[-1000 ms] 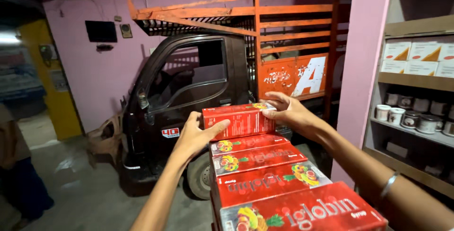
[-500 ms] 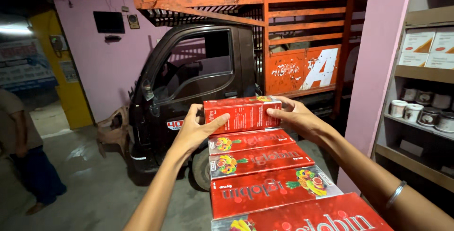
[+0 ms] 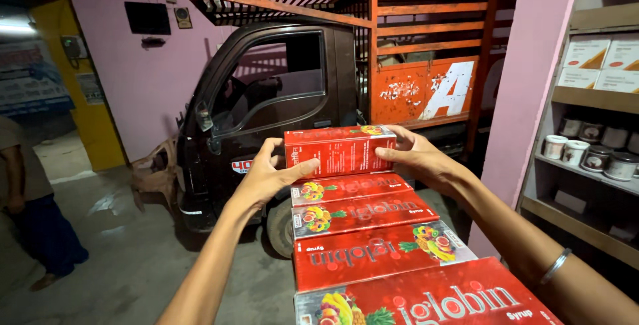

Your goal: The person takes medicine syrup boxes from shelves by hand, arranging the boxes on the shelves and stacking them together.

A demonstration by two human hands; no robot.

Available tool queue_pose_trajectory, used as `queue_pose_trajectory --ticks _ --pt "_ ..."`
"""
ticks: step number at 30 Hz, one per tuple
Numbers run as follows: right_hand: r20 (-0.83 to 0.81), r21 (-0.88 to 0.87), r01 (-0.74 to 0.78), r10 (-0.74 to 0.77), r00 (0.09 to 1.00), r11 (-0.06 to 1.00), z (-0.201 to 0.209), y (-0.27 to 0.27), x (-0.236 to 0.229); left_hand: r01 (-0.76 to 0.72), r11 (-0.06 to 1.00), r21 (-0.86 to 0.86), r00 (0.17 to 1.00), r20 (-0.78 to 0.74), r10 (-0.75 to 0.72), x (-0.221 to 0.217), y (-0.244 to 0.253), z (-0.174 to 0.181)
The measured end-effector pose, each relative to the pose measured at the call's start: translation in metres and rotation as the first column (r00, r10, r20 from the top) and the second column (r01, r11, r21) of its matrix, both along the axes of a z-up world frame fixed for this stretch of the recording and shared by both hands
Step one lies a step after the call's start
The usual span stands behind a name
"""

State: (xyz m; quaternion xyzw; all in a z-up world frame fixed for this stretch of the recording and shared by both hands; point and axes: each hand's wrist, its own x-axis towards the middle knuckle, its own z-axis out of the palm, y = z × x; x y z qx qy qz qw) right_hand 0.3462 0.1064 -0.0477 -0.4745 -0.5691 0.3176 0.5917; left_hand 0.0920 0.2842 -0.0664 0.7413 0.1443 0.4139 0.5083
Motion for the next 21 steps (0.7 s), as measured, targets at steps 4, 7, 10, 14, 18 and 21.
queue_pose_trajectory --ticks 4,7,10,14,18,21 --pt "0.060 -0.025 0.079 -0.077 0.995 0.997 0.003 -0.003 0.000 0.001 0.998 0.065 1.000 -0.005 0.000 0.000 0.008 -0.006" --pt "0.126 -0.026 0.126 -0.122 0.984 0.992 0.003 -0.005 0.002 -0.117 0.978 0.171 0.989 -0.069 0.130 -0.002 0.008 -0.004" --pt "0.202 -0.010 0.186 -0.180 0.963 0.983 0.005 -0.004 0.004 0.110 0.994 0.002 0.993 0.031 -0.110 -0.006 0.001 -0.001" --pt "0.288 0.006 0.242 -0.233 0.929 0.970 0.013 -0.009 0.001 0.103 0.995 -0.003 0.995 0.011 -0.103 -0.006 -0.002 0.002" --pt "0.360 -0.037 0.307 -0.274 0.892 0.951 0.028 -0.035 -0.014 0.140 0.990 0.037 0.989 0.034 -0.141 0.003 0.014 -0.004" --pt "0.515 -0.041 0.254 -0.198 0.834 0.966 0.041 -0.060 -0.038 0.128 0.992 -0.004 0.990 0.066 -0.128 0.016 0.037 -0.011"
